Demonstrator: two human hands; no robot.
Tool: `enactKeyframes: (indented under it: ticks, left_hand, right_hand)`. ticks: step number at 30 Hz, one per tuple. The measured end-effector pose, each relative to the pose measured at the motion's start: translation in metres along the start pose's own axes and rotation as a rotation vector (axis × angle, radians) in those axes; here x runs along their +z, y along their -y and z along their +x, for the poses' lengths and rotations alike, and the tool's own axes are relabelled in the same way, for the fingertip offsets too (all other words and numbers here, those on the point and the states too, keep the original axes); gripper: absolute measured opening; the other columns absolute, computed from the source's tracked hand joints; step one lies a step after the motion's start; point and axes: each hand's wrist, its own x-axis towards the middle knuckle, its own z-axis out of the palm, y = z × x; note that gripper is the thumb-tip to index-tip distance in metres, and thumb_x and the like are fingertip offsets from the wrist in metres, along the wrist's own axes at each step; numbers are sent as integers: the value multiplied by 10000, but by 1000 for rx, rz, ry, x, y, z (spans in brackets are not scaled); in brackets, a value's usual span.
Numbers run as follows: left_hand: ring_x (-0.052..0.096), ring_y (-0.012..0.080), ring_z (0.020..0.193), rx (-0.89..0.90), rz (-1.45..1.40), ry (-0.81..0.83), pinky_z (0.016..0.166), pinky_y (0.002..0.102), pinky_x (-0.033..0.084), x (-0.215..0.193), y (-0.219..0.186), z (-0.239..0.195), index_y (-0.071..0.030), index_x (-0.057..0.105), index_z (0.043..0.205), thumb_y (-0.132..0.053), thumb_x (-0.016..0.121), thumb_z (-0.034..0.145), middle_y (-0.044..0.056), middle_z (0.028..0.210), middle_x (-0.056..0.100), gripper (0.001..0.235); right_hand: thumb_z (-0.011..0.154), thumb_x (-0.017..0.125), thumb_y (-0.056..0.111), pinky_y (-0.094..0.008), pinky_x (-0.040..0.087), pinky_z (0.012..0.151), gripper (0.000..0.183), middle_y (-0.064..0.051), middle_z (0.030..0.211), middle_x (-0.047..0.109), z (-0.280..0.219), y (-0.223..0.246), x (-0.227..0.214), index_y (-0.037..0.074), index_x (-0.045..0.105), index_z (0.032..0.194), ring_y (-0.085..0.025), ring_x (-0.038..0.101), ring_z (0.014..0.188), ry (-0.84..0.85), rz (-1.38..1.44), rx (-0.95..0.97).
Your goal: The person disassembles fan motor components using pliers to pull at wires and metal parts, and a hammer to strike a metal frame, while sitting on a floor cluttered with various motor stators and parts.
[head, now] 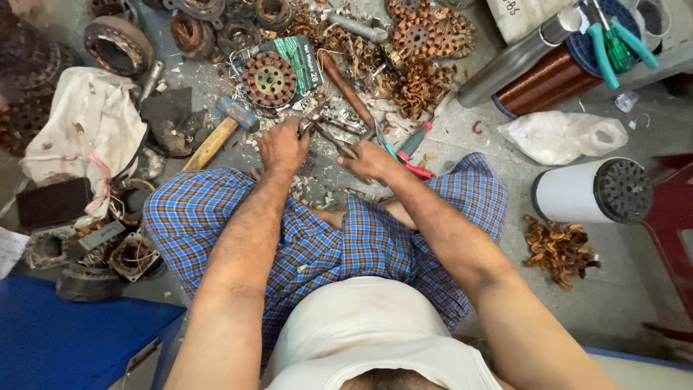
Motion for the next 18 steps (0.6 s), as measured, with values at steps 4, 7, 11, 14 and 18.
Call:
enactKeyframes:
  ticks: [4,7,11,14,18]
  left_hand:
    - [683,166,783,65,110,-37,764,435,568,1,-1,2,-165,632,1330,-361,775,907,56,920,720,488]
    - [666,148,713,104,152,-30,692,412,558,4,-1,3,-143,646,1279,-341,761,925,49,827,704,422]
    - [636,154,670,150,226,-26,629,408,554,5,0,7,-132,655,1214,-317,756,937,50,804,685,348]
    - [635,164,667,165,231,-19,637,417,552,5,-1,7,-136,656,1198,-310,748,953,55,790,688,314]
    - [664,194,723,223,219,-78,679,443,557,1,-2,4,-154,666,1190,-324,793,877,42,859,705,378]
  right_hand:
    - [947,637,487,-402,605,696,424,-97,801,709,-10,10,-1,95,748,1062,-187,666,671,-14,-22,27]
    - [953,645,501,-401,596,692,439,-91,798,697,-15,14,4,85,751,1043,-191,668,684,-54,-93,25]
    - [977,641,512,-411,621,697,480,-110,839,711,-13,16,6,49,754,1035,-210,672,703,-77,-141,38]
    - [967,603,476,-449,584,730,441,-124,902,735,-10,11,16,88,724,1137,-217,691,766,-160,-102,-79]
    - [990,542,548,-465,594,749,554,-149,912,756,1,-1,29,109,569,1326,-255,719,788,-200,38,57]
